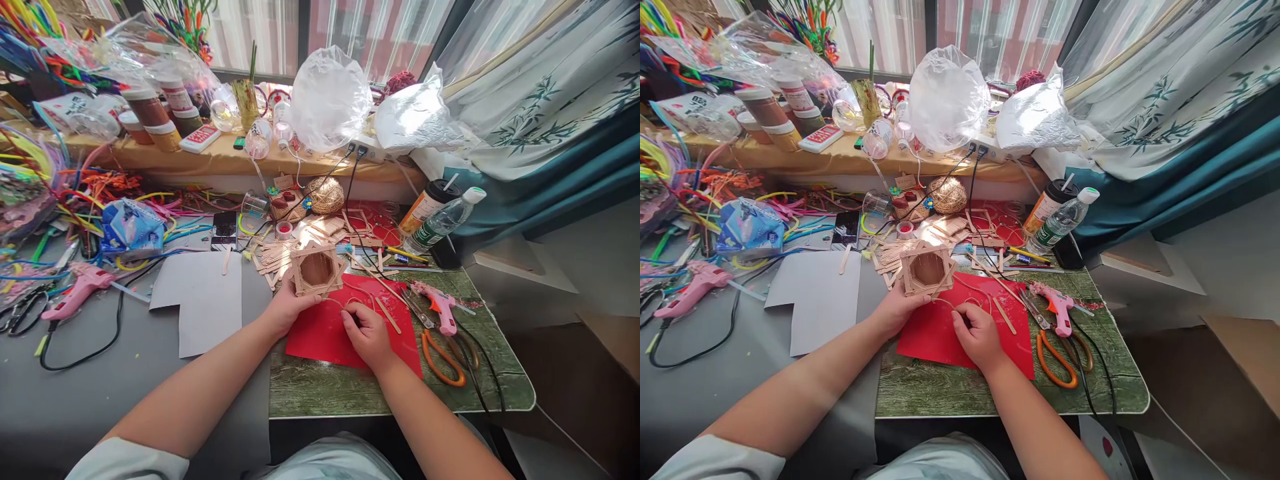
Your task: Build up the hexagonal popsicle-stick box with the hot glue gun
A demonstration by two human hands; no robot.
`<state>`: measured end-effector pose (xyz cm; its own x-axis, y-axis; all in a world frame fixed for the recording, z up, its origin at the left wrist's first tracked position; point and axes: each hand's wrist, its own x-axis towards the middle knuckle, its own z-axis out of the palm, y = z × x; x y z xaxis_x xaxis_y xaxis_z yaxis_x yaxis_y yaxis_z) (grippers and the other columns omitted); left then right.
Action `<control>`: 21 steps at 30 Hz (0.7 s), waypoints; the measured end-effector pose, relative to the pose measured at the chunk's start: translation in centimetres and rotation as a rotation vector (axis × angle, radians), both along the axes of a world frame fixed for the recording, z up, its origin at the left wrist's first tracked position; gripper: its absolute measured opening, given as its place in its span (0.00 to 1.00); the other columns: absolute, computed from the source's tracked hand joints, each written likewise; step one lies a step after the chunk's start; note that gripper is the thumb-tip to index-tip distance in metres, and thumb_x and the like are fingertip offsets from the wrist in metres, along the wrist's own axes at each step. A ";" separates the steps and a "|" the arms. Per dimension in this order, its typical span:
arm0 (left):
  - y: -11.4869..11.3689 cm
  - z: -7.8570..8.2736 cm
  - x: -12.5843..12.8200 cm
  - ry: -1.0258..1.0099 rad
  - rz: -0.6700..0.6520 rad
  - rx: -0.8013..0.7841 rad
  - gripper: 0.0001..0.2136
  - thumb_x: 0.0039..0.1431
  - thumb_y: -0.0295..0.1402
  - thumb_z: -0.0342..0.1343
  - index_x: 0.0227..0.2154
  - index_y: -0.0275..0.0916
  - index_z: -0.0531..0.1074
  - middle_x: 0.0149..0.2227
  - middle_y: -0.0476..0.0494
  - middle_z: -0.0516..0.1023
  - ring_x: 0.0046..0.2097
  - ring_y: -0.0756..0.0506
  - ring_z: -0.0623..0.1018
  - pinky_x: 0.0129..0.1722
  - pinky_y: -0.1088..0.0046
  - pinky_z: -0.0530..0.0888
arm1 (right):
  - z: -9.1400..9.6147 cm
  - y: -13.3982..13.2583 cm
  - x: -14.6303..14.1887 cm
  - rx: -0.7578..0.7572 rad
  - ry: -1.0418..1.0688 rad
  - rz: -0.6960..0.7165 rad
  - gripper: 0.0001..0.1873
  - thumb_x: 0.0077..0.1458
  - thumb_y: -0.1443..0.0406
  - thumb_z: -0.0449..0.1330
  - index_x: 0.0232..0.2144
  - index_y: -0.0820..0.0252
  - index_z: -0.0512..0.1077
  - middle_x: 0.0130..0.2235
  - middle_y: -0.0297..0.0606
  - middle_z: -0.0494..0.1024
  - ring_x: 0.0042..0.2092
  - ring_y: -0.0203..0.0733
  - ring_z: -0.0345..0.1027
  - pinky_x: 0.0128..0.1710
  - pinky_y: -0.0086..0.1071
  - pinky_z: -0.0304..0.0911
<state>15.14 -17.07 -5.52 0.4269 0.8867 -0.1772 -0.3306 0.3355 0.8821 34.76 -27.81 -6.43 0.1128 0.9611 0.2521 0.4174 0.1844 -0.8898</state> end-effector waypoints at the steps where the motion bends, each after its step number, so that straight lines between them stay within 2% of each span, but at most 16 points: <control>1: 0.0 0.0 0.0 -0.002 0.002 0.006 0.42 0.42 0.34 0.79 0.61 0.43 0.69 0.63 0.35 0.76 0.67 0.29 0.73 0.71 0.43 0.61 | 0.0 0.0 0.0 -0.002 0.001 0.001 0.11 0.71 0.60 0.58 0.34 0.55 0.74 0.30 0.34 0.73 0.33 0.41 0.67 0.35 0.34 0.63; 5: 0.0 0.1 0.0 0.015 0.006 0.018 0.40 0.42 0.33 0.79 0.60 0.43 0.70 0.62 0.36 0.77 0.66 0.30 0.74 0.70 0.43 0.62 | -0.3 0.2 0.1 -0.010 0.010 -0.006 0.11 0.71 0.59 0.57 0.36 0.55 0.75 0.32 0.35 0.75 0.34 0.41 0.68 0.37 0.35 0.64; 15: -0.1 -0.6 -0.1 0.079 -0.021 0.056 0.43 0.45 0.34 0.78 0.63 0.45 0.65 0.66 0.36 0.73 0.67 0.32 0.74 0.71 0.45 0.63 | -0.5 0.1 0.2 -0.023 0.012 -0.021 0.13 0.71 0.57 0.58 0.35 0.55 0.74 0.30 0.35 0.73 0.33 0.42 0.67 0.36 0.35 0.64; 21: -0.1 -0.2 -0.1 0.081 -0.014 0.042 0.44 0.44 0.35 0.79 0.64 0.45 0.63 0.65 0.35 0.74 0.67 0.31 0.73 0.71 0.44 0.63 | -0.1 0.1 0.1 -0.022 0.026 -0.025 0.13 0.71 0.57 0.57 0.35 0.55 0.74 0.31 0.35 0.74 0.33 0.41 0.68 0.36 0.35 0.64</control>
<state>15.04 -17.19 -5.76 0.4253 0.8881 -0.1744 -0.2535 0.3018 0.9191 34.84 -27.75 -6.51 0.1427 0.9632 0.2280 0.3982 0.1550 -0.9041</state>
